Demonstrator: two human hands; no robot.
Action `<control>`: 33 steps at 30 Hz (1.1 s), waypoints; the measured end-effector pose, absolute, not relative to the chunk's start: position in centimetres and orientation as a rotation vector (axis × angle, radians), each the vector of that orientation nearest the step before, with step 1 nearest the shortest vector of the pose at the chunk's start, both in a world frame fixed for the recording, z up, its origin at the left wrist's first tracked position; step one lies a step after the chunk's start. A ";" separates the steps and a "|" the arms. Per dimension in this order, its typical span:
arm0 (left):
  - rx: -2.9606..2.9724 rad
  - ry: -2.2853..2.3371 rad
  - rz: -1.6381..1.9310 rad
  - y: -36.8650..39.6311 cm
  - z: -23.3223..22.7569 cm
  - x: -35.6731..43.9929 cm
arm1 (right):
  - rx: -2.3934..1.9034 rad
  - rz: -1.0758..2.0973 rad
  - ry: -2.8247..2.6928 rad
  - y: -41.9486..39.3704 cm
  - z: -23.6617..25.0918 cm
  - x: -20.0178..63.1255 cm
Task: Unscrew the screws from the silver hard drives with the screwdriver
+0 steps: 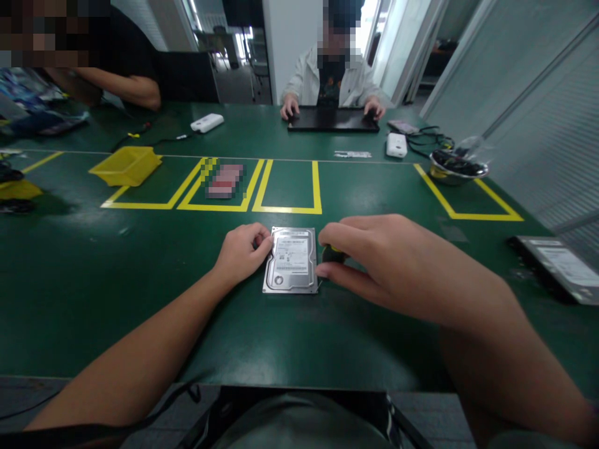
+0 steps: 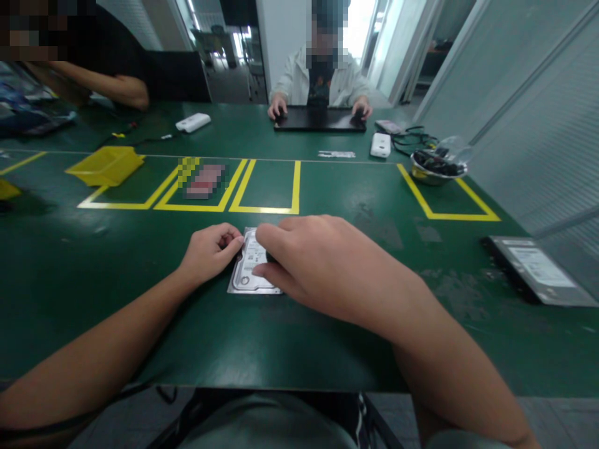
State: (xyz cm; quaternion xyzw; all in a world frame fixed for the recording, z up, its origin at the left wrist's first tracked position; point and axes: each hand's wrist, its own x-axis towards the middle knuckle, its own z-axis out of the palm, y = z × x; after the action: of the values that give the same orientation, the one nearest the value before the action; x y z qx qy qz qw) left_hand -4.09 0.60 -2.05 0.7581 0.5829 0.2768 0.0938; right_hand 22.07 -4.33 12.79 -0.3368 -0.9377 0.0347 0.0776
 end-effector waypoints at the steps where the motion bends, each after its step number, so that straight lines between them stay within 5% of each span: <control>1: 2.248 1.729 0.821 0.6 -2.1 -4.1 | -1.017 0.107 -2.815 -4.3 12.7 22.0; 11: 2.247 1.734 0.819 0.6 -1.9 -4.2 | -0.986 0.139 -2.811 -4.6 13.5 22.7; 18: 2.239 1.744 0.826 0.6 -2.0 -4.3 | -1.264 -0.431 -2.501 -4.6 14.3 24.7; 33: 2.230 1.744 0.829 0.7 -2.0 -4.4 | -2.096 -0.482 -2.122 5.1 6.2 24.2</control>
State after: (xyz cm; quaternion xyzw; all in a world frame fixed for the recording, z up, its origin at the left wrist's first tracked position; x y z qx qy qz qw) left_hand -4.44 0.71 -1.96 0.7526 0.5884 0.2796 0.0957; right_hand 24.17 5.12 6.23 -0.6925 -0.7011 -0.1592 0.0601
